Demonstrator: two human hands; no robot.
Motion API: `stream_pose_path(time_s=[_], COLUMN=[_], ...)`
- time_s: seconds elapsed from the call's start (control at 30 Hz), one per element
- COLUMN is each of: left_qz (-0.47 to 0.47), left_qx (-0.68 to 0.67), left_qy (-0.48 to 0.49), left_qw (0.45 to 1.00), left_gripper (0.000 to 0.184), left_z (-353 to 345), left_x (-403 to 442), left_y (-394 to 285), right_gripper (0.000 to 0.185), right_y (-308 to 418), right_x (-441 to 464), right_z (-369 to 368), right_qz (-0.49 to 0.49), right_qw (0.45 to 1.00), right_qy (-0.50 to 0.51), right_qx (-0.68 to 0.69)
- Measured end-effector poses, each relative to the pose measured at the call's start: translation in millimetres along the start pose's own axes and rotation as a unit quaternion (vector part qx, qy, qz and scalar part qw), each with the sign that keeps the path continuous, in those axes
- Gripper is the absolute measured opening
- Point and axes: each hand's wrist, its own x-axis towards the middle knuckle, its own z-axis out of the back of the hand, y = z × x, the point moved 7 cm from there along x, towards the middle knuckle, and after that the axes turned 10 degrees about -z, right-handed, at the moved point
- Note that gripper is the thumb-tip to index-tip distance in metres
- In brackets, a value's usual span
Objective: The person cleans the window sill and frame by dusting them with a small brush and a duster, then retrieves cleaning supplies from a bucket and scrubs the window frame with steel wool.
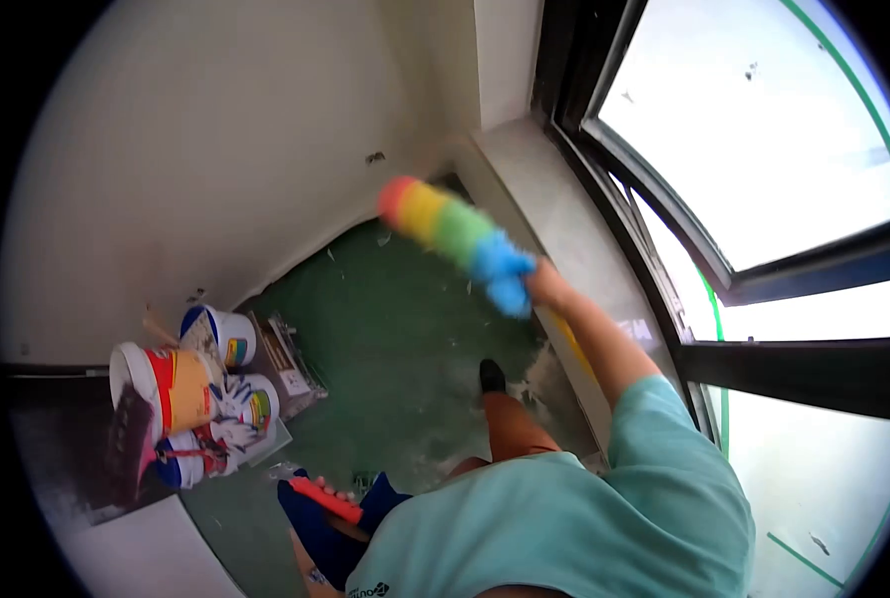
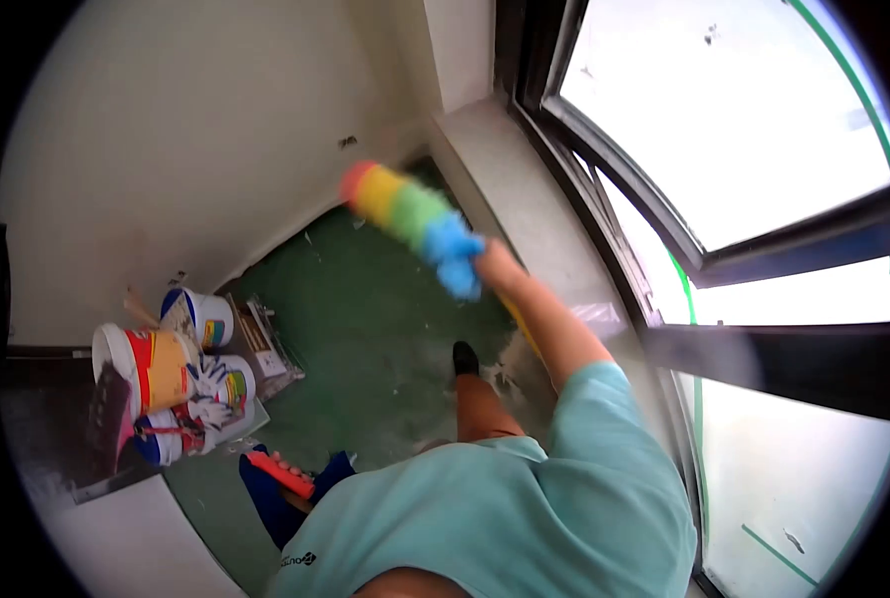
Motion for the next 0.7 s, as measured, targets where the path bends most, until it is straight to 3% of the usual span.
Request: stream_pose_path(time_s=[0.07, 0.1, 0.17, 0.23, 0.27, 0.3, 0.37, 0.4, 0.43, 0.47, 0.53, 0.67, 0.7], left_qz=[-0.026, -0.035, -0.048, -0.048, -0.049, -0.051, -0.058, -0.060, -0.057, -0.052, -0.041, -0.049, -0.034], left_qx=[-0.010, -0.005, 0.002, -0.067, -0.068, -0.066, -0.065, -0.064, -0.060, -0.057, -0.046, -0.048, -0.039], left_qy=[0.029, 0.050, 0.069, 0.086, 0.082, 0.091, 0.103, 0.088, 0.069, 0.069, 0.098, 0.061, 0.061], left_qw=[0.999, 0.998, 0.996, 0.993, 0.993, 0.992, 0.991, 0.992, 0.994, 0.995, 0.993, 0.996, 0.997], left_gripper=[0.059, 0.060, 0.060, 0.060, 0.060, 0.060, 0.059, 0.058, 0.058, 0.058, 0.056, 0.055, 0.054], left_z=[-10, -21, -26, -19, -14, -10, 0, 5, 8, 2, -17, -21, -23], left_x=[40, 56, 74, 85, 88, 93, 108, 113, 113, 125, 148, 165, 170], left_y=[2, 1, 1, 5, 6, 6, 5, 1, -9, -18, -23, -36, -37], right_gripper=[0.025, 0.028, 0.032, 0.029, 0.019, 0.015, 0.012, 0.012, 0.012, 0.013, 0.014, 0.014, 0.013], right_y=[-3, -16, -39, -116, -61, -36, -29, -15, -19, 22, 50, 17, 1], right_x=[-30, -37, -57, 22, 6, 29, 97, 118, 116, 76, 21, 24, 59], right_z=[3, 19, 58, 103, 105, 105, 111, 99, 90, 81, 83, 117, 120], right_qz=[0.033, 0.109, -0.122, -0.064, -0.127, -0.091, -0.113, -0.121, -0.125, -0.123, -0.124, -0.129, -0.142], right_qw=[0.998, 0.980, 0.979, 0.935, 0.904, 0.867, 0.880, 0.888, 0.906, 0.922, 0.928, 0.891, 0.880], right_qy=[-0.057, -0.164, -0.156, -0.163, -0.069, -0.028, -0.124, -0.071, -0.042, -0.014, -0.037, -0.099, -0.095], right_qx=[0.013, -0.006, 0.044, 0.309, 0.402, 0.489, 0.445, 0.438, 0.401, 0.366, 0.350, 0.425, 0.442])
